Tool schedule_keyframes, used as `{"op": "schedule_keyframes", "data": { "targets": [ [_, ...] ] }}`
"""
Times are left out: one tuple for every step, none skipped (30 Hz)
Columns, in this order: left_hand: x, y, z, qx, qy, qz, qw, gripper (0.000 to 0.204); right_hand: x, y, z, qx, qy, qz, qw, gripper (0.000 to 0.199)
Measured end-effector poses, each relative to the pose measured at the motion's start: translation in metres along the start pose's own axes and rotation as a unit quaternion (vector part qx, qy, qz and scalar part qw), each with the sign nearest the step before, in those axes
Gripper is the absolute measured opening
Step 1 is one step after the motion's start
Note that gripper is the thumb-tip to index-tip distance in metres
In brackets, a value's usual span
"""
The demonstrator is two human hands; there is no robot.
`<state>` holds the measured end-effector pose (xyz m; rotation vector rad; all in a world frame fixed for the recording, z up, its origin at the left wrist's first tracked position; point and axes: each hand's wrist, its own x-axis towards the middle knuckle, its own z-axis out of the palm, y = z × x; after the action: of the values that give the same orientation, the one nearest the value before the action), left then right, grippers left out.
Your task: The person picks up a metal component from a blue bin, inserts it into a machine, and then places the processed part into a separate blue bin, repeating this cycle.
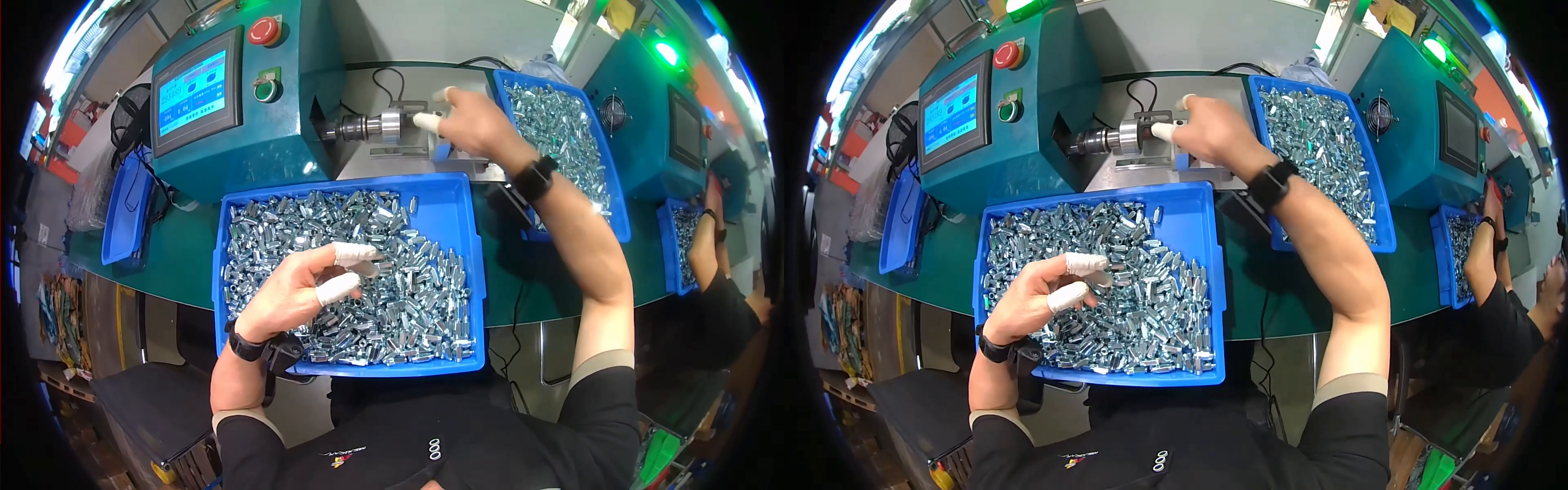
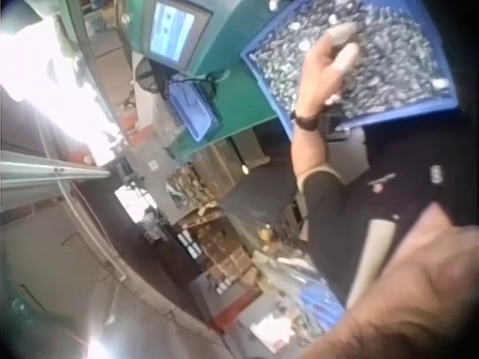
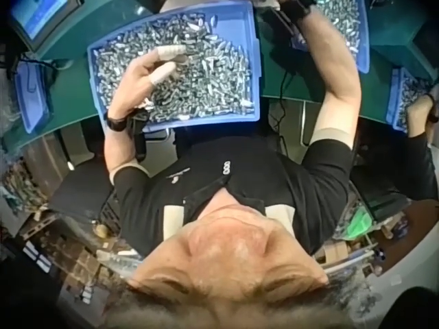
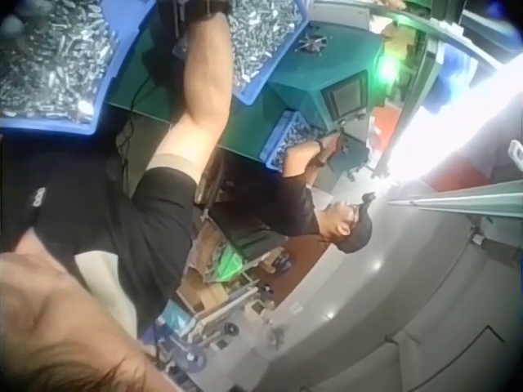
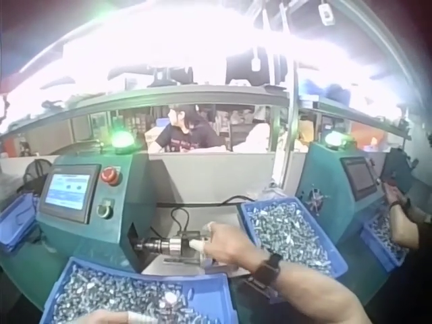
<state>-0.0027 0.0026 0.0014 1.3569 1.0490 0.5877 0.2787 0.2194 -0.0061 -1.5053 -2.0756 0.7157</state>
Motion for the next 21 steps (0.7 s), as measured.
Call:
{"op": "schedule_keyframes", "data": {
  "targets": [
    [0.001,-0.002,0.0,-0.001,0.004,0.005,1.0,0.041,0.001,-0.009,0.0,-0.11,0.008,-0.038,0.993,0.038],
    [0.003,-0.003,0.001,-0.003,0.008,0.01,1.0,0.041,0.002,-0.013,-0.001,-0.219,0.016,-0.076,0.973,0.04],
    [0.004,-0.003,0.0,-0.005,0.012,0.015,1.0,0.041,0.002,-0.015,-0.002,-0.219,0.017,-0.075,0.973,0.04],
    [0.003,-0.003,0.001,-0.006,0.013,0.015,1.0,0.041,0.003,-0.017,-0.002,-0.234,0.023,-0.081,0.969,0.044],
    [0.002,-0.003,0.0,0.0,0.016,0.021,1.0,0.04,0.004,-0.018,-0.001,-0.248,0.027,-0.088,0.964,0.048],
    [0.002,-0.003,0.0,0.005,0.02,0.027,0.999,0.04,0.004,-0.019,-0.001,-0.263,0.032,-0.095,0.96,0.051],
    [0.001,-0.003,0.0,0.01,0.023,0.033,0.999,0.04,0.002,-0.018,-0.002,-0.264,0.031,-0.095,0.959,0.051],
    [0.001,-0.003,-0.001,0.008,0.024,0.034,0.999,0.04,0.0,-0.015,-0.005,-0.242,0.043,-0.104,0.964,0.051],
    [0.001,-0.002,0.0,0.011,0.02,0.035,0.999,0.04,-0.004,-0.01,-0.008,-0.22,0.053,-0.111,0.968,0.05],
    [0.001,0.0,0.0,0.015,0.016,0.036,0.999,0.04,-0.006,-0.008,-0.01,-0.198,0.064,-0.118,0.971,0.049],
    [0.0,0.0,0.001,0.018,0.012,0.037,0.999,0.04,-0.007,-0.007,-0.009,-0.2,0.063,-0.118,0.971,0.049],
    [-0.002,-0.001,0.003,0.016,0.011,0.037,0.999,0.04,-0.006,-0.004,-0.008,-0.197,0.074,-0.127,0.969,0.049],
    [-0.004,-0.003,0.004,0.032,0.007,0.044,0.999,0.04,-0.006,-0.002,-0.007,-0.195,0.085,-0.136,0.968,0.049],
    [-0.004,-0.004,0.004,0.05,0.001,0.051,0.997,0.04,-0.006,-0.004,-0.008,-0.192,0.1,-0.145,0.966,0.049],
    [-0.004,-0.003,0.004,0.069,-0.005,0.059,0.996,0.04,-0.006,-0.007,-0.01,-0.193,0.102,-0.144,0.965,0.049],
    [-0.003,-0.003,0.004,0.071,-0.006,0.06,0.996,0.04,-0.004,-0.011,-0.01,-0.209,0.101,-0.12,0.965,0.048],
    [-0.002,-0.001,0.005,0.063,-0.002,0.052,0.997,0.039,-0.003,-0.014,-0.009,-0.224,0.099,-0.095,0.965,0.047],
    [-0.001,0.0,0.005,0.056,0.002,0.043,0.998,0.038,-0.002,-0.018,-0.008,-0.239,0.097,-0.07,0.964,0.046],
    [-0.001,0.001,0.006,0.048,0.006,0.034,0.998,0.036,-0.002,-0.021,-0.006,-0.238,0.1,-0.069,0.964,0.046],
    [-0.001,0.001,0.006,0.051,0.005,0.034,0.998,0.036,-0.001,-0.023,-0.003,-0.256,0.075,-0.076,0.961,0.045],
    [-0.001,0.001,0.006,0.042,0.007,0.03,0.999,0.036,-0.001,-0.026,0.0,-0.272,0.049,-0.083,0.957,0.044]
  ]
}}
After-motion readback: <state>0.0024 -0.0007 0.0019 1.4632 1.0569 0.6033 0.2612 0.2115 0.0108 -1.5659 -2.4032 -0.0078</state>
